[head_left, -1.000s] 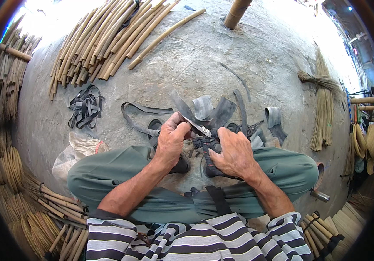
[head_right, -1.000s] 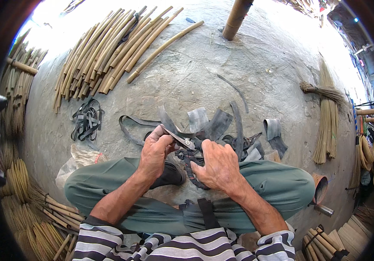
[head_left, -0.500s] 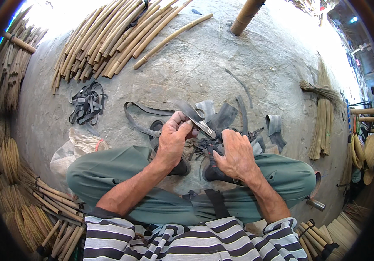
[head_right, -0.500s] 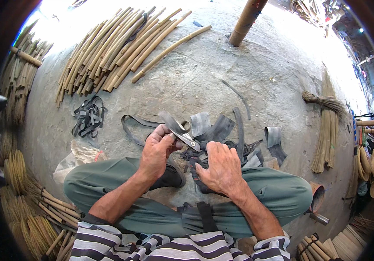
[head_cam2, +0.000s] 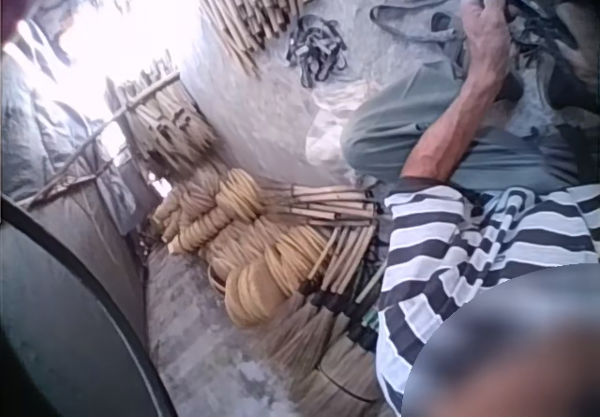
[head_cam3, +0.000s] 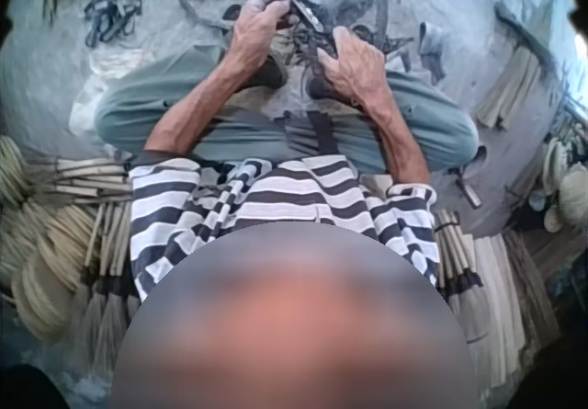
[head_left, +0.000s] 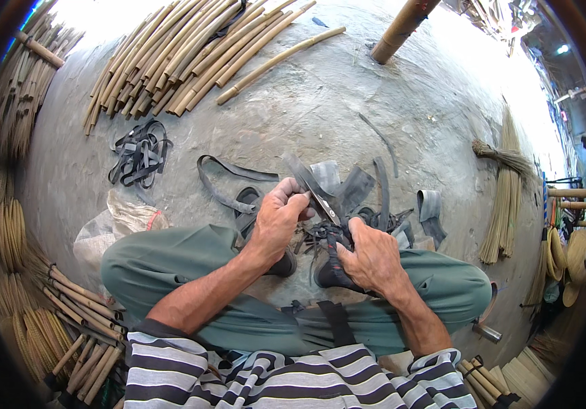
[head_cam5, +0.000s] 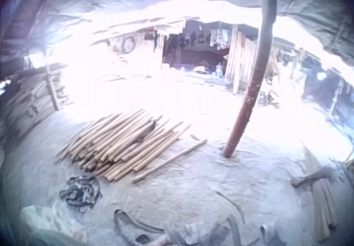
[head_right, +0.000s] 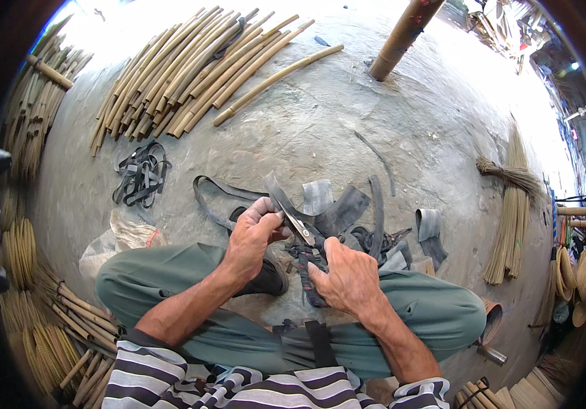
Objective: The person sits on the floor and uses shears to cut a long strip of black rubber into smaller pieces. They repeatedly pick up the rubber, cut sections, and place the cut pieces on the floor.
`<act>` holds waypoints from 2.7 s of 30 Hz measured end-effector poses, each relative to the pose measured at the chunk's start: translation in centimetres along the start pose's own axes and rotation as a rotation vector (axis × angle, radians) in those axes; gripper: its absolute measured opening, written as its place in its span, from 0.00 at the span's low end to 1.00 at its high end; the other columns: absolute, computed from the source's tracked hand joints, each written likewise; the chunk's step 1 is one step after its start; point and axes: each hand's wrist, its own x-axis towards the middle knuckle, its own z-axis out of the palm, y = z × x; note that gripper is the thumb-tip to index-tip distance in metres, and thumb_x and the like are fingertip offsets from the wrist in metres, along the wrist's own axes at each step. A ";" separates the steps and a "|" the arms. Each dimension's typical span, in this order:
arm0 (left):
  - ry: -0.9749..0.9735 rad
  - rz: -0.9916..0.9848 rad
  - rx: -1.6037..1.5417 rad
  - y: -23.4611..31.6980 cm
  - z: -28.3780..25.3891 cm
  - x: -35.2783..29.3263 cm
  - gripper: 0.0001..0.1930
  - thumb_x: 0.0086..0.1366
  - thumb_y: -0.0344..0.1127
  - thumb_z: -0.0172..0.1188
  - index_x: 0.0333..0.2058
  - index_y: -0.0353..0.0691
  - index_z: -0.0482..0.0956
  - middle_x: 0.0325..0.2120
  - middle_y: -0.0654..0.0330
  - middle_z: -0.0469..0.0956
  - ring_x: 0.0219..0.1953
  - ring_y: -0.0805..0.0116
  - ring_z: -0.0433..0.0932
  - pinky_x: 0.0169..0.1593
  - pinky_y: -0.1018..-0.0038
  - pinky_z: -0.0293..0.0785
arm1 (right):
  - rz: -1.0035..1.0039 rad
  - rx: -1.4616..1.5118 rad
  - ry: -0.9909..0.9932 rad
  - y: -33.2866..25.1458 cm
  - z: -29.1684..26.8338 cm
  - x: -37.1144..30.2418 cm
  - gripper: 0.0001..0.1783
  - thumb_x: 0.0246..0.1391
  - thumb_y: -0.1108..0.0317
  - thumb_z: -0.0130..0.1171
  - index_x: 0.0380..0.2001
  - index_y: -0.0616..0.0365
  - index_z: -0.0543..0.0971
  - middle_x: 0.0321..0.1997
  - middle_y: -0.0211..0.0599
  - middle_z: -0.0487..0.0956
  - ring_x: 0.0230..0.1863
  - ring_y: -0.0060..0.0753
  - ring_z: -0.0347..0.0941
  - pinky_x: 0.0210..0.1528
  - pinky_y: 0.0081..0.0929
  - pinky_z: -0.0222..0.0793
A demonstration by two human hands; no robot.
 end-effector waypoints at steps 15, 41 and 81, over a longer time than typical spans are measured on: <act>-0.015 0.032 -0.035 -0.7 -0.2 0.0 0.04 0.70 0.30 0.54 0.37 0.38 0.76 0.29 0.67 0.77 0.30 0.81 0.73 0.38 0.79 0.73 | -0.070 -0.043 0.053 0.2 1.0 0.2 0.24 0.55 0.53 0.68 0.37 0.63 0.71 0.31 0.56 0.79 0.36 0.64 0.79 0.39 0.54 0.73; 0.070 -0.090 -0.095 -0.7 -1.3 0.3 0.05 0.71 0.32 0.54 0.39 0.37 0.77 0.32 0.65 0.78 0.30 0.79 0.75 0.39 0.78 0.75 | -0.065 -0.060 0.007 0.1 1.2 0.0 0.23 0.56 0.53 0.68 0.34 0.62 0.72 0.28 0.54 0.80 0.31 0.61 0.80 0.35 0.52 0.75; 0.053 -0.145 -0.089 -1.2 -1.3 -0.1 0.05 0.70 0.32 0.56 0.38 0.38 0.77 0.30 0.65 0.77 0.29 0.79 0.75 0.38 0.78 0.74 | -0.093 -0.111 0.050 -0.1 1.4 0.1 0.23 0.57 0.52 0.67 0.34 0.62 0.72 0.26 0.54 0.81 0.30 0.59 0.82 0.33 0.52 0.75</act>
